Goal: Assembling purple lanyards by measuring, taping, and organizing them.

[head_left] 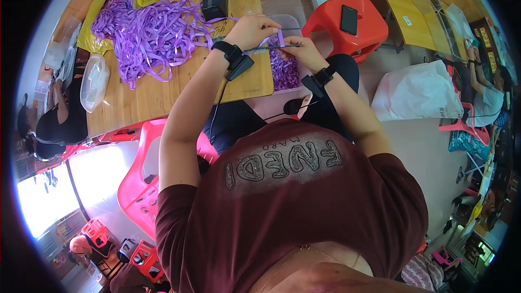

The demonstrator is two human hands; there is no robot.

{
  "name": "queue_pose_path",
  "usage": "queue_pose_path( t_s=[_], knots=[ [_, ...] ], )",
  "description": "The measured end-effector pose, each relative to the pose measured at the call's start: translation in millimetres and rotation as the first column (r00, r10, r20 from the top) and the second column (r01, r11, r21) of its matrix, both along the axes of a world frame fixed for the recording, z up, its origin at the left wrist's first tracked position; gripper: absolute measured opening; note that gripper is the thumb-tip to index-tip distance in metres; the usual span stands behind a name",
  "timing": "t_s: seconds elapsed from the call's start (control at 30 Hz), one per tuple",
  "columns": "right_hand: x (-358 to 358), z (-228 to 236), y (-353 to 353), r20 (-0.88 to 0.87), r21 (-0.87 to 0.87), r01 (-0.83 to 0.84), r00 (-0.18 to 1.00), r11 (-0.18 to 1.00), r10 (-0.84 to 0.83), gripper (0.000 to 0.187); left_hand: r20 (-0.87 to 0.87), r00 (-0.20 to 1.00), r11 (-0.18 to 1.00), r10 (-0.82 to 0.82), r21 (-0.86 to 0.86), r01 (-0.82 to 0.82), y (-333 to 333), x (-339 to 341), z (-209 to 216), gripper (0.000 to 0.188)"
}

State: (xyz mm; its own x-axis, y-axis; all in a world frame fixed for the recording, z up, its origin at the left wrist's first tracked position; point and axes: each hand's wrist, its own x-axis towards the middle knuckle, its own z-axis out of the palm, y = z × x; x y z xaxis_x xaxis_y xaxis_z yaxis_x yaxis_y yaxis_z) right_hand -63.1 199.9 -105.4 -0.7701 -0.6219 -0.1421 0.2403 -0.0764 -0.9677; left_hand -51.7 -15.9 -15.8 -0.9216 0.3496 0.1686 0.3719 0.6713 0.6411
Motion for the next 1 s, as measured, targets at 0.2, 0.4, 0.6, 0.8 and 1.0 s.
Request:
queue_pose_path(
  t_s=[0.2,0.4,0.6,0.8,1.0],
  knots=[
    [26.8,25.9,2.3,0.012,0.040,0.050,0.999,0.998,-0.051,0.018,-0.017,0.986,0.986,0.167,0.007,-0.167,20.5,44.3,30.3,0.024],
    [33.5,24.1,7.2,0.124,-0.044,0.008,0.992,0.999,-0.002,0.021,0.600,0.797,0.986,0.068,0.082,-0.146,29.3,62.4,36.2,0.032],
    [36.2,26.9,7.7,0.186,-0.106,0.013,0.982,0.994,0.007,0.021,0.776,0.625,0.890,-0.080,0.338,-0.306,29.0,50.4,15.1,0.026],
    [25.3,86.4,29.2,0.070,0.171,-0.236,0.971,0.956,0.228,0.022,0.769,0.631,0.867,-0.100,0.378,-0.324,28.2,50.8,17.6,0.021],
    [-22.2,151.7,-55.9,-0.213,0.118,-0.148,0.962,0.982,0.171,0.024,0.777,0.612,0.863,-0.149,0.404,-0.303,21.6,55.7,20.5,0.023]
  ],
)
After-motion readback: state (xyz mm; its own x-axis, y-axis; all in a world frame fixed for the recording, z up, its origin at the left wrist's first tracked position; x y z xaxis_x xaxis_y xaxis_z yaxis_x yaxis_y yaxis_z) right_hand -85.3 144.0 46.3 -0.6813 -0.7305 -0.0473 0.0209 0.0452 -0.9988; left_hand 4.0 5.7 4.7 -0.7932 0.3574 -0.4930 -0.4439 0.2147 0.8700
